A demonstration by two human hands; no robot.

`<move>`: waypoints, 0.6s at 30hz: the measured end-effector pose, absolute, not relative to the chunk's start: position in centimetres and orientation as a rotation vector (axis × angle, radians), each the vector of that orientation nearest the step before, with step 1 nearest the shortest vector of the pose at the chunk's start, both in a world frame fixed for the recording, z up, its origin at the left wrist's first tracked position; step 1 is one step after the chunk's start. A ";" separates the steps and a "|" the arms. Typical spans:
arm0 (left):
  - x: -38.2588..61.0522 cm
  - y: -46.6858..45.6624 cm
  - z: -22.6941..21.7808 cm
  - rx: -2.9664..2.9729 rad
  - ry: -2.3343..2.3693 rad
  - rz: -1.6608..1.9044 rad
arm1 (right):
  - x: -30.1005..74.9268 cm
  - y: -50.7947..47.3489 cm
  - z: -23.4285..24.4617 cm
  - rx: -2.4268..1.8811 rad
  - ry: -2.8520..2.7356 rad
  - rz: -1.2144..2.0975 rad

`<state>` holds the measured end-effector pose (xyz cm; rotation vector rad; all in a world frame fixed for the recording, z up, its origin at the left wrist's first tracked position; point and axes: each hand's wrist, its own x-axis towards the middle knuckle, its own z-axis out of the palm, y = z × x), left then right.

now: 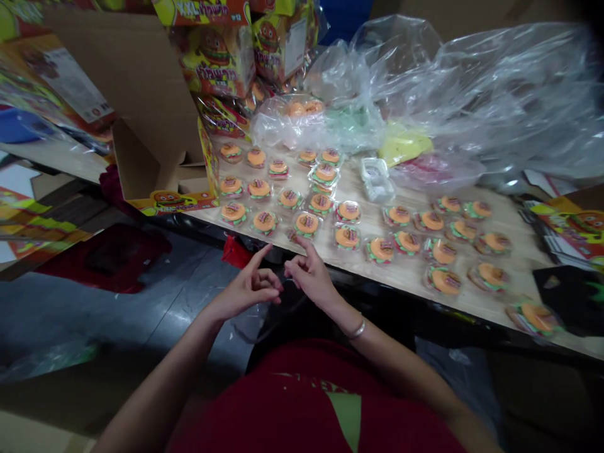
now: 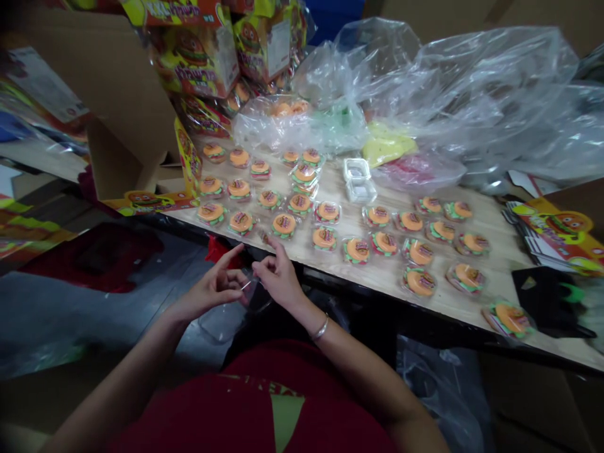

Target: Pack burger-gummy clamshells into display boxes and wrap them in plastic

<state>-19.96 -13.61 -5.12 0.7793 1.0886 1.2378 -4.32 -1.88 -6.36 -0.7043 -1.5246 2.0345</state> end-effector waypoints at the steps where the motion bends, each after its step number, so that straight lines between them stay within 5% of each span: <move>1: -20.5 -13.9 -5.0 0.780 1.086 1.277 | -3.7 -1.8 -6.3 -0.727 -1.461 1.997; 9: -15.5 -15.2 -7.1 0.168 1.097 1.856 | -0.3 -2.0 -7.1 -0.900 -1.051 1.627; 13: -14.2 -13.4 -7.3 -0.106 1.247 1.864 | 1.7 -2.6 -7.1 -0.911 -1.138 1.669; 18: -18.9 -11.2 -4.2 0.357 1.265 1.594 | 4.3 -2.5 -6.6 -0.939 -1.209 1.770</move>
